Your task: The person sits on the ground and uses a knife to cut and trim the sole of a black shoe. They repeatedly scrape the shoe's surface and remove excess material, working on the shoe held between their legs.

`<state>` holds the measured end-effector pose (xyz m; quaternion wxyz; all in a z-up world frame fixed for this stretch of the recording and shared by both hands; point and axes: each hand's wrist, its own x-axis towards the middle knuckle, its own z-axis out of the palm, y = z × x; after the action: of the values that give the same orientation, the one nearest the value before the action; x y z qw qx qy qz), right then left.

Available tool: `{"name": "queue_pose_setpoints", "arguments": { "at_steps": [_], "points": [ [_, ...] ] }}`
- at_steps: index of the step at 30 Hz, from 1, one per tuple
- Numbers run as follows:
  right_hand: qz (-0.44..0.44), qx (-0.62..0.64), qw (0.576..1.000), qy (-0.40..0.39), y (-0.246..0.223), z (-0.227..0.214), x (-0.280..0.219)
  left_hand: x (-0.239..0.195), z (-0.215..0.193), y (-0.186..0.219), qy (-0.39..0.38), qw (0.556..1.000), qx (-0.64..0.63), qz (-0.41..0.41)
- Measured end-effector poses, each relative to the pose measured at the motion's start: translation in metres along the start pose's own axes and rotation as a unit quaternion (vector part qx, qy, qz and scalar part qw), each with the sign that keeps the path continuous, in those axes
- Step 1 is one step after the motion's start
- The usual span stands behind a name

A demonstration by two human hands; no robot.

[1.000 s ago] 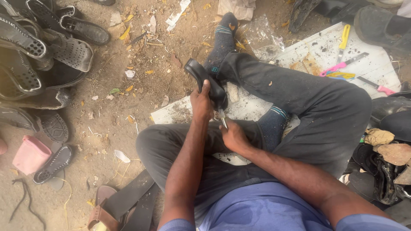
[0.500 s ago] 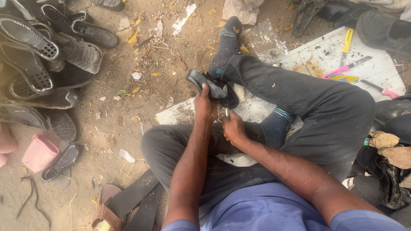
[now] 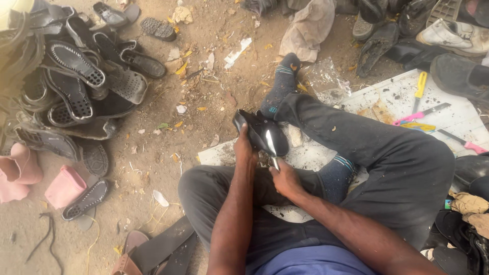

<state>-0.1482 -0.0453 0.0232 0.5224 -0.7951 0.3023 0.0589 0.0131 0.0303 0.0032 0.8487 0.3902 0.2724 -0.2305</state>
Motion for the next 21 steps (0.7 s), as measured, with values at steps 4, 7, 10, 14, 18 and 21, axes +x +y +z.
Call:
{"name": "queue_pose_setpoints", "arguments": {
  "at_steps": [4, 7, 10, 14, 18, 21],
  "points": [
    [-0.115, -0.143, 0.983, 0.002, 0.026, -0.019, -0.006, -0.019, 0.003, 0.019, 0.131, 0.960, 0.242, 0.057],
    [-0.097, -0.249, 0.959, -0.089, 0.012, -0.034, 0.000, -0.029, 0.001, 0.035, 0.190, 0.777, 0.516, 0.305],
    [-0.123, -0.310, 0.936, -0.110, -0.003, -0.039, 0.000, -0.031, 0.001, 0.032, 0.033, 0.613, 0.589, 0.526],
    [-0.071, -0.308, 0.939, -0.137, -0.018, -0.049, -0.001, -0.014, 0.003, 0.005, -0.097, 0.568, 0.750, 0.323],
    [-0.049, -0.232, 0.969, -0.075, -0.017, -0.064, 0.006, -0.015, -0.007, 0.000, -0.042, 0.516, 0.790, 0.330],
    [-0.140, -0.223, 0.965, -0.020, -0.009, -0.064, 0.023, -0.017, 0.001, 0.004, -0.028, 0.511, 0.813, 0.277]
  ]
}}
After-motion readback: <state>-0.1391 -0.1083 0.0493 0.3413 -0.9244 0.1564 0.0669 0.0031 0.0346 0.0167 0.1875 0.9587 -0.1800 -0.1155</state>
